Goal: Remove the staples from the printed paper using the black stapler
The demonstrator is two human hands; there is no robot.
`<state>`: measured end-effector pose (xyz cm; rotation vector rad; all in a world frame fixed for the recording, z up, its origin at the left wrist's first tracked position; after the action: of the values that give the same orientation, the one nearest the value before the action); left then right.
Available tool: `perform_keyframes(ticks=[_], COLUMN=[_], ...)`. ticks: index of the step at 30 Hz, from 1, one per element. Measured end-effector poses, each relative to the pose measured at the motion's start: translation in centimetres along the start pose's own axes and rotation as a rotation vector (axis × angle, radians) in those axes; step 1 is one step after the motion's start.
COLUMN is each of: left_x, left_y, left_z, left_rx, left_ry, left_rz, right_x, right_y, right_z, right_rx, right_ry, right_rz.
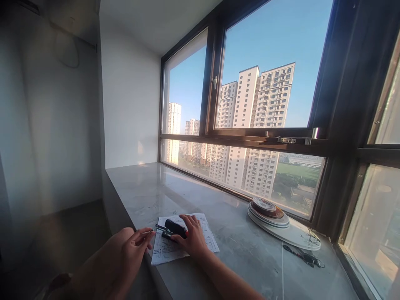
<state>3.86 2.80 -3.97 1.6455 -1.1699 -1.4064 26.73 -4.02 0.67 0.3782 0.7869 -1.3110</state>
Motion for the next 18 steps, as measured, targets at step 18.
perform_keyframes(ticks=[18], left_x=[2.6], left_y=[-0.3], left_z=[-4.6], left_rx=[0.092], left_ry=[-0.479], left_rz=[0.009], right_x=[2.7], right_y=[-8.4], right_z=[1.9], right_rx=[0.176], right_ry=[0.104], right_rz=[0.861])
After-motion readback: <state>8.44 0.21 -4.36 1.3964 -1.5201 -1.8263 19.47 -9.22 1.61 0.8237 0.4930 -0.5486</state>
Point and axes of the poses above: each hand's wrist, its own x-axis away from the middle knuckle, its own z-axis out of the back of the hand, y = z × x, the point moved 7 cm from there along -x, towards the middle knuckle, and after that the axes turned 9 degrees about x, right-handed, at the moved point
